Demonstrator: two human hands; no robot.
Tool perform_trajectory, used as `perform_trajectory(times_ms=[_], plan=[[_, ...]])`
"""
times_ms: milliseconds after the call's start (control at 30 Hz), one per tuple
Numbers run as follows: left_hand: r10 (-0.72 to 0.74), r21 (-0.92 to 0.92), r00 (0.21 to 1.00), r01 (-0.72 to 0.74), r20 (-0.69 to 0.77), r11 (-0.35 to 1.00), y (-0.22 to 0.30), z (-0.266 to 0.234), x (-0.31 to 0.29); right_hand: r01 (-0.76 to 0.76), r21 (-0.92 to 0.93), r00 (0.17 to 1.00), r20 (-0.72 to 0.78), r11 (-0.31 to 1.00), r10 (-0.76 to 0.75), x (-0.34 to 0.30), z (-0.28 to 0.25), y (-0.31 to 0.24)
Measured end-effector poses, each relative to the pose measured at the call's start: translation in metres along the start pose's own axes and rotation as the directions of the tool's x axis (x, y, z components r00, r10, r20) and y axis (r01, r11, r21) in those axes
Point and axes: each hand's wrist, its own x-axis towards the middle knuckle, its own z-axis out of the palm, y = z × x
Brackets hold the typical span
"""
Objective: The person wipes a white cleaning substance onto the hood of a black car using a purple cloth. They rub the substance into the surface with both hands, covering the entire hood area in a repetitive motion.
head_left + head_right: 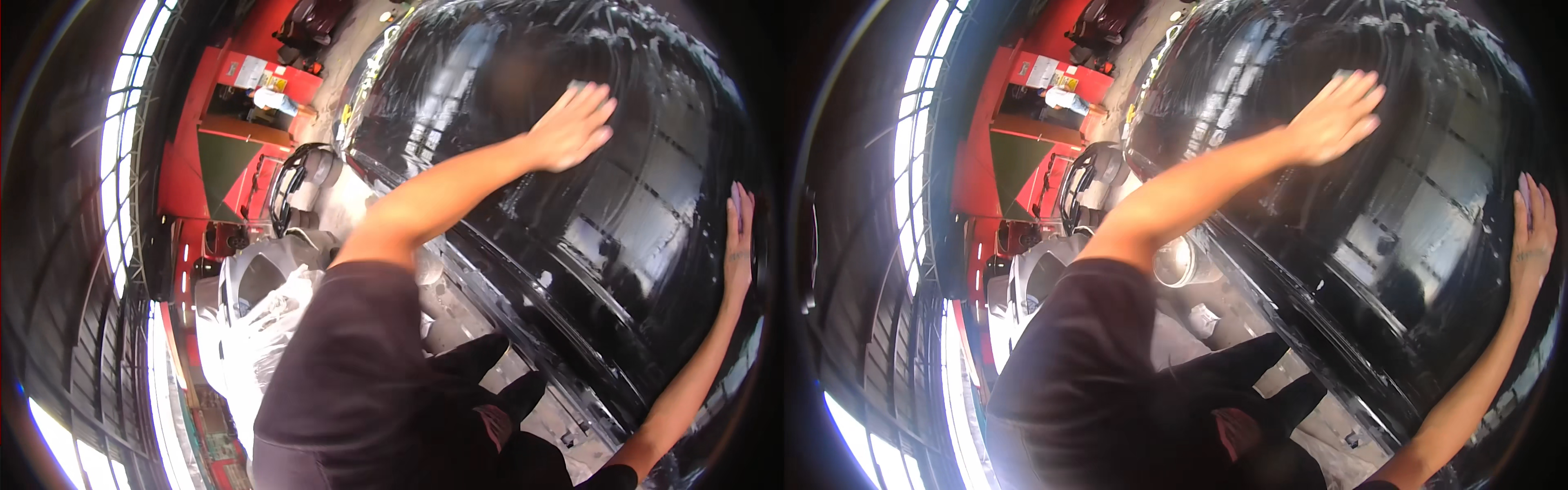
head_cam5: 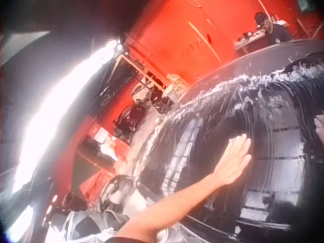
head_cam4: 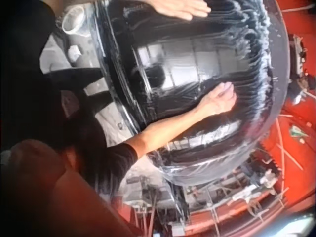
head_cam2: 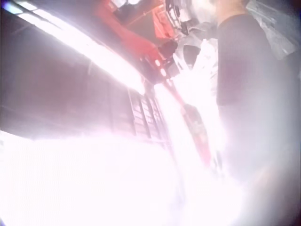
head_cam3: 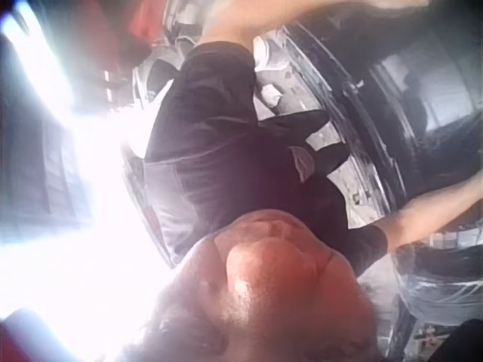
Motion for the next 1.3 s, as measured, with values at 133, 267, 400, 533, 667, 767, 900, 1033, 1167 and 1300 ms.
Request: perform_trajectory(times_ms=[133,267,400,533,667,767,900,1033,1167,1300], plan=[[-0.055,0.008,0.960,0.055,0.276,0.998,0.047,-0.014,-0.165,-0.061,-0.187,0.996,-0.080,0.980,0.047,0.016,-0.030,-0.085],[0.014,0.072,0.980,-0.029,0.196,0.997,-0.022,-0.006,-0.066,-0.133,-0.159,0.988,-0.097,0.978,0.119,0.018,-0.031,-0.097],[-0.142,0.172,0.988,0.152,-0.066,0.973,-0.133,-0.004,0.133,-0.125,-0.067,0.985,-0.131,0.990,0.116,0.022,-0.028,-0.101],[0.004,0.070,1.000,-0.003,-0.016,0.998,-0.068,0.016,0.063,-0.168,-0.098,0.982,-0.103,0.981,0.158,0.012,-0.033,-0.089],[0.025,-0.007,0.986,-0.025,0.165,1.000,0.015,-0.001,-0.142,-0.180,-0.129,0.980,-0.111,0.975,0.166,0.010,-0.033,-0.096],[0.069,0.024,0.972,-0.076,0.223,0.997,-0.024,-0.003,-0.134,-0.236,-0.145,0.971,-0.082,0.961,0.226,0.011,-0.037,-0.103],[-0.016,0.053,0.999,0.019,-0.043,0.998,-0.159,-0.005,0.090,-0.156,-0.087,0.983,-0.110,0.984,0.146,0.020,-0.031,-0.107],[-0.147,0.093,0.987,0.152,-0.059,0.984,-0.171,0.011,0.136,-0.153,-0.060,0.985,-0.090,0.986,0.147,0.018,-0.036,-0.102],[-0.019,0.063,0.990,0.010,0.142,0.998,-0.043,0.003,-0.044,-0.229,-0.101,0.971,-0.090,0.968,0.220,0.008,-0.040,-0.097],[0.039,-0.027,0.962,-0.033,0.270,0.999,-0.027,-0.010,-0.143,-0.249,-0.142,0.967,-0.096,0.958,0.237,0.015,-0.040,-0.100]])
